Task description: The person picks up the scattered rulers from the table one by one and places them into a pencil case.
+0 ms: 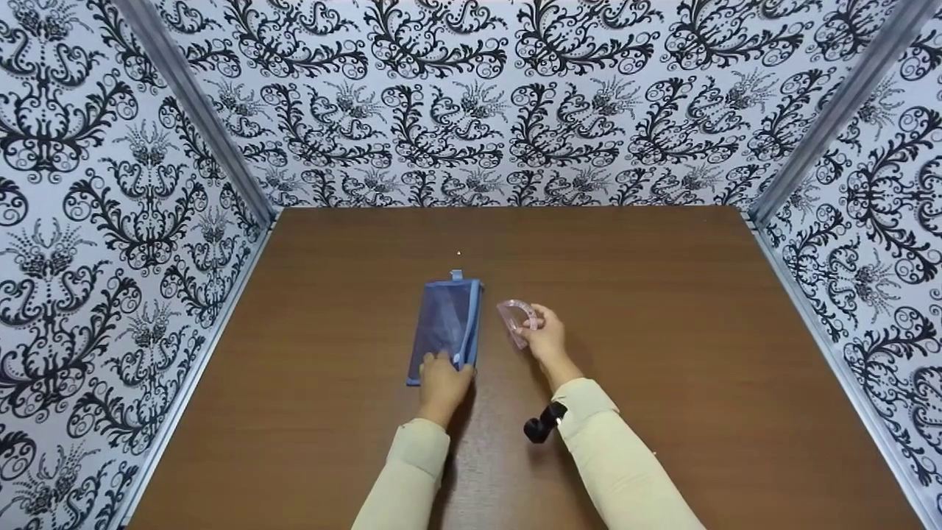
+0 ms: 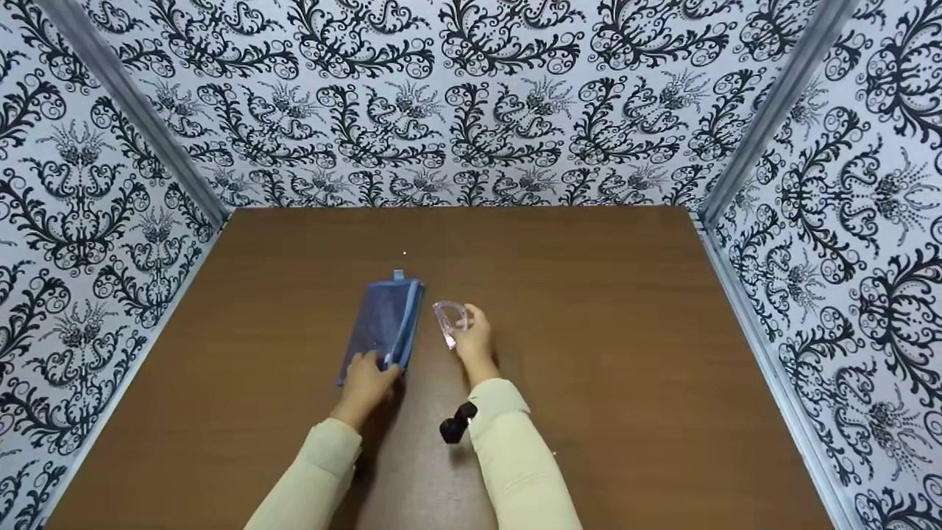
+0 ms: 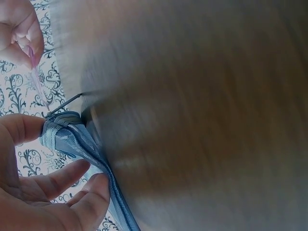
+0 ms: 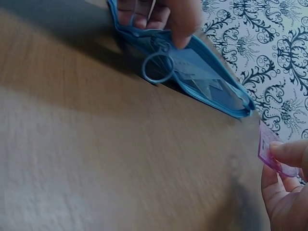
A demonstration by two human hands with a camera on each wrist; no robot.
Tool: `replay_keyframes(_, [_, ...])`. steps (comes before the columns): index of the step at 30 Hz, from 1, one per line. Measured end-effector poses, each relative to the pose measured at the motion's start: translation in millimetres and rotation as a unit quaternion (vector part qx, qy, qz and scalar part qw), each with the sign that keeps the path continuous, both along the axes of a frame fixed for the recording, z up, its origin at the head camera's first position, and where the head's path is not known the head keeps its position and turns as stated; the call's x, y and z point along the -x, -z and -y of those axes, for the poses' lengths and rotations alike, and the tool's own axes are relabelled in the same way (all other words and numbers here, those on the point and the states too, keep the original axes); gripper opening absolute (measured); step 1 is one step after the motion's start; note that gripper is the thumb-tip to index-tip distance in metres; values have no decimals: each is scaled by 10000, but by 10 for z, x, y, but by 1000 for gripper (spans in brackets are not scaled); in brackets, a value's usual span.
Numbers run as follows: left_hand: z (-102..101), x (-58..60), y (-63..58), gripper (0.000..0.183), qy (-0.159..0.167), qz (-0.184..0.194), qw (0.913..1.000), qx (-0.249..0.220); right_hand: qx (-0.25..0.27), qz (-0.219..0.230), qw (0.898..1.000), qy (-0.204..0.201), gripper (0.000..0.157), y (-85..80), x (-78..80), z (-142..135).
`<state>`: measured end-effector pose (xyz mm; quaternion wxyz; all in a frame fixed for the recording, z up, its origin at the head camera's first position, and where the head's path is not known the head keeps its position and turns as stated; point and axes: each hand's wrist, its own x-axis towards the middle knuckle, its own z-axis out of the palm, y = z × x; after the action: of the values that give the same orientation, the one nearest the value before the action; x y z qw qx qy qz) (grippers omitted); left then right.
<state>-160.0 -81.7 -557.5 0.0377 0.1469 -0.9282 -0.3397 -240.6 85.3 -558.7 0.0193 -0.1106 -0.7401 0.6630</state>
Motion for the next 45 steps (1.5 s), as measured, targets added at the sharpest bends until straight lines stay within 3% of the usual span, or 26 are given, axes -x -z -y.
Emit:
replay_keyframes(20, [3, 3, 2, 49, 7, -20, 10000, -19, 160, 137, 9988, -433, 60, 51, -83, 227])
replay_keyframes(25, [0, -3, -7, 49, -6, 6, 10000, 2, 67, -141, 9986, -505, 59, 162, -60, 267])
replay_keyframes(28, [0, -4, -6, 48, -28, -35, 10000, 48, 326, -795, 9940, -675, 58, 645, 158, 256])
replay_keyframes(32, [2, -3, -4, 49, -44, -49, 10000, 43, 335, -689, 9938, -811, 61, 1217, 460, 296])
replay_keyframes(35, [1, 3, -1, 50, -38, -50, 10000, 26, 227, -421, 9957, -797, 64, 1375, 547, 328])
replay_keyframes(38, [0, 10, 1, 50, -32, -50, 10000, 33, 373, -838, 9921, -856, 64, 1575, 634, 330])
replay_keyframes(39, [0, 10, 2, 50, -32, -53, 10000, 37, 370, -839, 9919, -878, 64, 1586, 634, 339])
replay_keyframes(40, [-1, 11, 0, 49, -38, -41, 10000, 37, 368, -803, 9918, -924, 64, 1409, 541, 343])
replay_keyframes(45, [-3, 5, -9, 49, -31, 10, 10000, -7, 343, -447, 9935, -988, 65, 998, 339, 422])
